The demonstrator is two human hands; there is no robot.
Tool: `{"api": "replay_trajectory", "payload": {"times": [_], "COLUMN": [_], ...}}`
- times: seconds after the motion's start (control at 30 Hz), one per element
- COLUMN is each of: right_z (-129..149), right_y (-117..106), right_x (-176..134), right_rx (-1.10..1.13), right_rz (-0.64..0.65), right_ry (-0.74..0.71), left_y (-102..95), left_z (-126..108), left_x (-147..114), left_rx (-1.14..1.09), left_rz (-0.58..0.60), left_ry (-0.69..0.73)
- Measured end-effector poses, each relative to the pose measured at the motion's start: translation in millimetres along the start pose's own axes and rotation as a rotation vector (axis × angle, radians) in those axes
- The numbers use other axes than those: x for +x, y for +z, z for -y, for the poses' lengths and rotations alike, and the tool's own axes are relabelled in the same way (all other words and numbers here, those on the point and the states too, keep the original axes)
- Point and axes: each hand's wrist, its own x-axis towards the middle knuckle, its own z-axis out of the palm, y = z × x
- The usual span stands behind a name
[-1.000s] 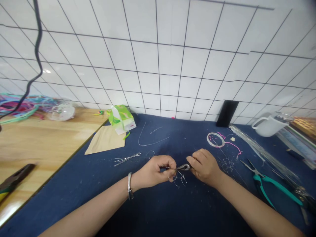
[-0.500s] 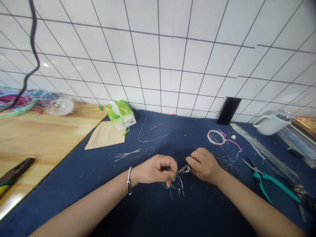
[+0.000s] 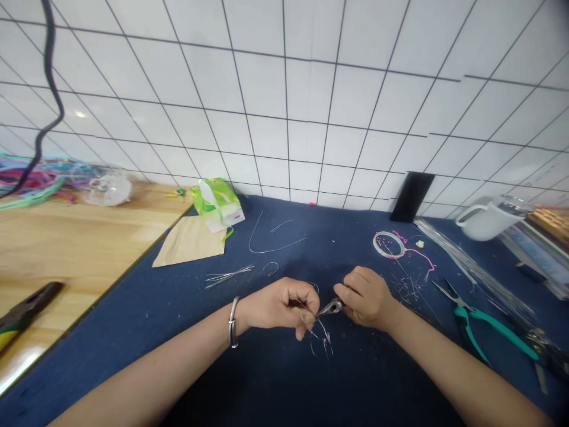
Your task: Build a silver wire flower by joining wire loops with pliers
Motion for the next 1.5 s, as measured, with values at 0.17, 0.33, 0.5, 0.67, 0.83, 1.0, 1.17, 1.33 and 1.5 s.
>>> {"api": "replay_trajectory", "payload": {"times": [0.17, 0.33, 0.5, 0.67, 0.83, 1.0, 1.17, 1.33, 1.5], "right_z": [0.5, 1.8, 3.4, 5.9, 7.2, 7.6, 8.3, 8.8, 8.5], "right_y": [-0.3, 2.0, 4.4, 6.8, 7.0, 6.8, 6.7, 6.2, 4.9], "right_x": [-0.4, -0.2, 0.5, 1.3, 2.7, 1.7, 1.2, 2.7, 5.0], "right_rx": [0.001, 0.03, 0.1, 0.143, 0.14, 0.117, 0.119, 0.106, 0.092], "right_rz": [0.018, 0.021, 0.035, 0.048, 0.024, -0.004, 0.016, 0.023, 0.06], "right_ry": [-0.008, -0.011, 0.017, 0.041, 0.032, 0.023, 0.03, 0.037, 0.081], "left_y": [-1.0, -1.4, -2.5, -4.8, -5.9, -4.2, -3.8, -5.6, -7.7], "left_z": [3.4, 5.7, 6.1, 6.4, 9.4, 10.9, 10.9, 12.4, 7.5], "left_x": [-1.0, -0.2, 0.9, 1.6, 1.5, 0.9, 0.7, 0.4, 0.2], "left_rx": [-0.04, -0.129, -0.166, -0.202, -0.234, -0.271, -0.243, -0.216, -0.146], "left_rz": [0.036, 0.065, 0.055, 0.062, 0.064, 0.068, 0.04, 0.012, -0.035], "left_ry": [-0.048, -0.085, -0.093, -0.107, -0.094, -0.058, -0.025, -0.011, 0.014]}}
